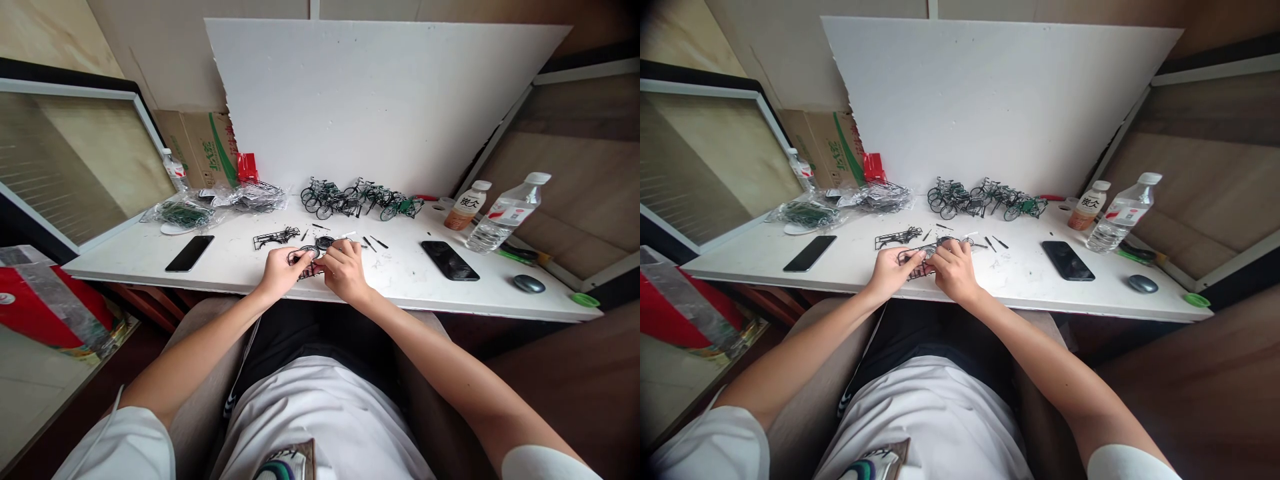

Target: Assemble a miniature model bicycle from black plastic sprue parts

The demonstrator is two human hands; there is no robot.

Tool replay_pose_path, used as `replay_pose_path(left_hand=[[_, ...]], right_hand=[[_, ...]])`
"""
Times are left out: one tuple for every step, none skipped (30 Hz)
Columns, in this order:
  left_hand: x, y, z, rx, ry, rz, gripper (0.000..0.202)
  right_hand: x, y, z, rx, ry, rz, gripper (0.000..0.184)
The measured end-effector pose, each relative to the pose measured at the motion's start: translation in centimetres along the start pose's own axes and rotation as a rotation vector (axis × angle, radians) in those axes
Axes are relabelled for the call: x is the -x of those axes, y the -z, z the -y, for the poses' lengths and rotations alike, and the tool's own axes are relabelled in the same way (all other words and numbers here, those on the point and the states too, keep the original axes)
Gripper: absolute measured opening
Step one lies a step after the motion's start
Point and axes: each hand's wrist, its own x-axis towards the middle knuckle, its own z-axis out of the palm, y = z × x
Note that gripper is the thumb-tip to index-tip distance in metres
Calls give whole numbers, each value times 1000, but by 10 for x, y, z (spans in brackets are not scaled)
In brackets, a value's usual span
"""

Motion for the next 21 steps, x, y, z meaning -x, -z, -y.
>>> replay_pose_path(left_hand=[[0, -1, -1, 22, 12, 1, 41], [0, -2, -2, 44, 25, 0, 41], [0, -2, -3, 66, 38, -1, 42], [0, -3, -4, 85, 51, 0, 42], [0, -3, -4, 103, 64, -1, 42], [0, -3, -5, 121, 78, -2, 42], [0, -4, -5, 137, 91, -2, 43], [0, -4, -6, 153, 106, -2, 43], [0, -4, -7, 166, 120, -1, 43], [0, -4, -7, 179, 136, -1, 44], [0, -4, -8, 192, 152, -1, 44], [0, -4, -7, 203, 169, -1, 45], [0, -4, -7, 212, 186, -3, 45], [0, -4, -5, 219, 199, -6, 45], [-1, -3, -3, 222, 204, -8, 45], [-2, -2, 0, 218, 198, -10, 45], [-3, -2, 3, 208, 181, -11, 45], [-5, 0, 6, 194, 157, -13, 45], [-6, 1, 8, 177, 128, -15, 46], [-8, 2, 10, 161, 102, -13, 48], [-10, 4, 11, 150, 85, -8, 51]], right_hand=[[0, 0, -1, -1, 4, 1, 22], [1, -1, -1, -2, 7, 3, 23], [1, -1, -2, -2, 9, 5, 23], [2, -1, -2, -1, 10, 10, 24], [2, -2, -3, 2, 11, 13, 24], [2, -2, -3, 4, 14, 15, 24], [3, -2, -3, 7, 19, 18, 24], [3, -3, -4, 8, 27, 20, 24], [3, -3, -4, 9, 38, 21, 25], [4, -2, -4, 10, 52, 21, 25], [3, -2, -4, 12, 65, 20, 26], [3, -1, -4, 14, 78, 23, 27], [3, -1, -4, 16, 86, 27, 28], [2, 0, -4, 17, 90, 31, 28], [1, 1, -4, 17, 90, 37, 28], [0, 1, -5, 17, 86, 42, 28], [-1, 1, -6, 16, 75, 41, 27], [-2, 1, -7, 14, 61, 36, 26], [-3, 1, -8, 11, 41, 25, 25], [-3, 1, -10, 6, 18, 9, 24], [-4, 0, -11, 1, -6, -9, 23]])
